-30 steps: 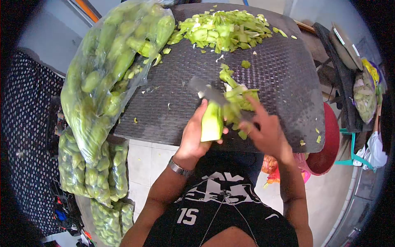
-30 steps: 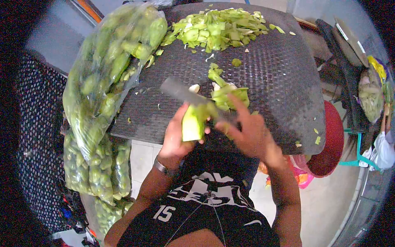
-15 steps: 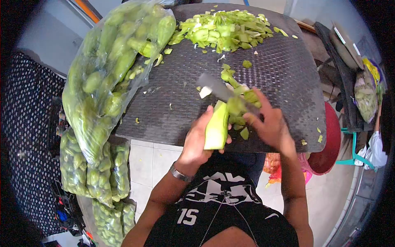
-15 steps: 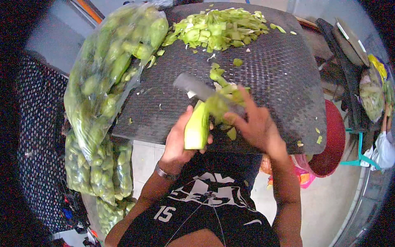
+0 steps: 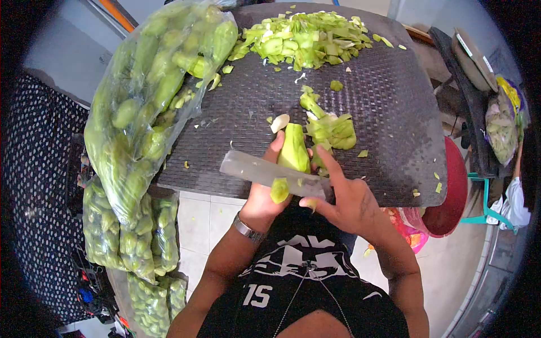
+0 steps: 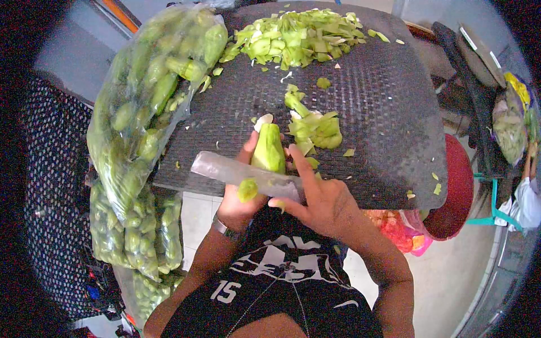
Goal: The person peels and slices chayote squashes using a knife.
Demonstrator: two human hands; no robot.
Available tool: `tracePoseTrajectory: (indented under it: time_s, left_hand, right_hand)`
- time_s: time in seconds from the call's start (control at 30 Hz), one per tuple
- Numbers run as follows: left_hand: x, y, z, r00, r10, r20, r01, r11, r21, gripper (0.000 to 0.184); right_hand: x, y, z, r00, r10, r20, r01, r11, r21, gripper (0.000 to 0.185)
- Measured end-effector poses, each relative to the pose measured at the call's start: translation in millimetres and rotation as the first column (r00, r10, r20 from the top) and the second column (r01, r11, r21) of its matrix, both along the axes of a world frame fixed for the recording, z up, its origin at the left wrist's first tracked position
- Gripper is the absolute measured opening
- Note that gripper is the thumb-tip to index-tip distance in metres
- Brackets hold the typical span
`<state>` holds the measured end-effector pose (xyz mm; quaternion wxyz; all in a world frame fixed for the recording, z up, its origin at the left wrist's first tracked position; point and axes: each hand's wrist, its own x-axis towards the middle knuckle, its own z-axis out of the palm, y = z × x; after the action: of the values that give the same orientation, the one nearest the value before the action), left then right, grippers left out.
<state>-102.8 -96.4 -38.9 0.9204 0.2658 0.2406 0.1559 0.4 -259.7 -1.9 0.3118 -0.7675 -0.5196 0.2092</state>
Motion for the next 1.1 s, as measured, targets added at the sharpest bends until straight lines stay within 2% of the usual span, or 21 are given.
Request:
tracePoseTrajectory:
  time_s: [0.07, 0.27, 0.37, 0.57, 0.67, 0.7, 0.77, 0.8, 0.87, 0.9, 1.0, 1.07, 1.1]
  left_hand:
    - [-0.3, -4.0, 7.9, 1.0, 0.019, 0.0, -0.019, 0.994, 0.11, 0.05]
    - [1.6, -4.5, 13.1, 1.0, -0.013, 0.005, 0.013, 0.999, 0.051, 0.05]
    - [2.1, -5.2, 14.4, 1.0, -0.027, 0.012, 0.027, 0.999, 0.03, 0.049]
    - [3.6, -7.2, 16.4, 0.999, -0.041, 0.005, 0.041, 0.998, -0.042, 0.05]
    - [3.9, -7.6, 11.7, 0.999, -0.036, -0.004, 0.035, 0.987, -0.158, 0.049]
    - [4.2, -6.3, 7.3, 0.999, -0.032, -0.001, 0.031, 0.979, -0.203, 0.049]
    - [-4.3, -0.3, -6.7, 0.993, -0.104, 0.052, 0.112, 0.974, -0.199, 0.05]
    - [-7.8, 0.6, -7.9, 0.987, -0.14, 0.079, 0.153, 0.969, -0.195, 0.05]
    - [-14.8, -4.5, -6.0, 0.979, -0.202, 0.014, 0.202, 0.979, -0.004, 0.051]
    - [-17.5, -6.2, -4.2, 0.974, -0.225, -0.023, 0.226, 0.97, 0.089, 0.051]
    - [-14.9, -9.3, -4.7, 0.992, -0.091, -0.091, 0.095, 0.995, 0.04, 0.052]
    - [-3.2, -4.8, -0.5, 0.99, -0.127, 0.064, 0.13, 0.99, -0.054, 0.052]
    - [-2.6, -5.6, 3.1, 0.991, -0.115, 0.071, 0.12, 0.991, -0.064, 0.052]
  right_hand:
    - [-1.9, -0.9, -2.0, 0.992, 0.041, 0.123, -0.046, 0.998, 0.037, 0.1]
    - [-0.5, 1.0, -10.3, 0.964, 0.052, 0.26, -0.102, 0.978, 0.18, 0.102]
    - [-1.6, -0.9, -2.2, 0.972, 0.072, 0.222, -0.08, 0.997, 0.023, 0.106]
    - [2.9, 1.1, -0.7, 0.976, 0.093, 0.195, -0.083, 0.995, -0.059, 0.103]
    - [12.2, 3.8, -8.5, 0.992, 0.071, 0.101, -0.086, 0.983, 0.161, 0.101]
    - [13.7, 4.6, -6.2, 0.994, 0.067, 0.089, -0.077, 0.99, 0.121, 0.099]
    - [16.7, 4.9, 0.2, 0.997, 0.054, 0.063, -0.057, 0.998, 0.037, 0.096]
    - [21.7, 5.6, -1.4, 0.999, 0.018, 0.047, -0.02, 0.998, 0.052, 0.096]
    - [35.8, 6.1, -6.8, 0.999, -0.052, 0.011, 0.051, 0.996, 0.079, 0.094]
    - [40.1, 5.5, 2.8, 0.994, -0.052, -0.096, 0.052, 0.999, -0.002, 0.093]
    - [36.1, 0.1, 4.5, 0.991, 0.033, -0.127, -0.035, 0.999, -0.014, 0.094]
    - [21.2, -3.4, 4.2, 0.992, 0.079, -0.102, -0.08, 0.997, -0.005, 0.096]
    - [17.2, -4.0, 4.0, 0.991, 0.102, -0.088, -0.102, 0.995, 0.001, 0.097]
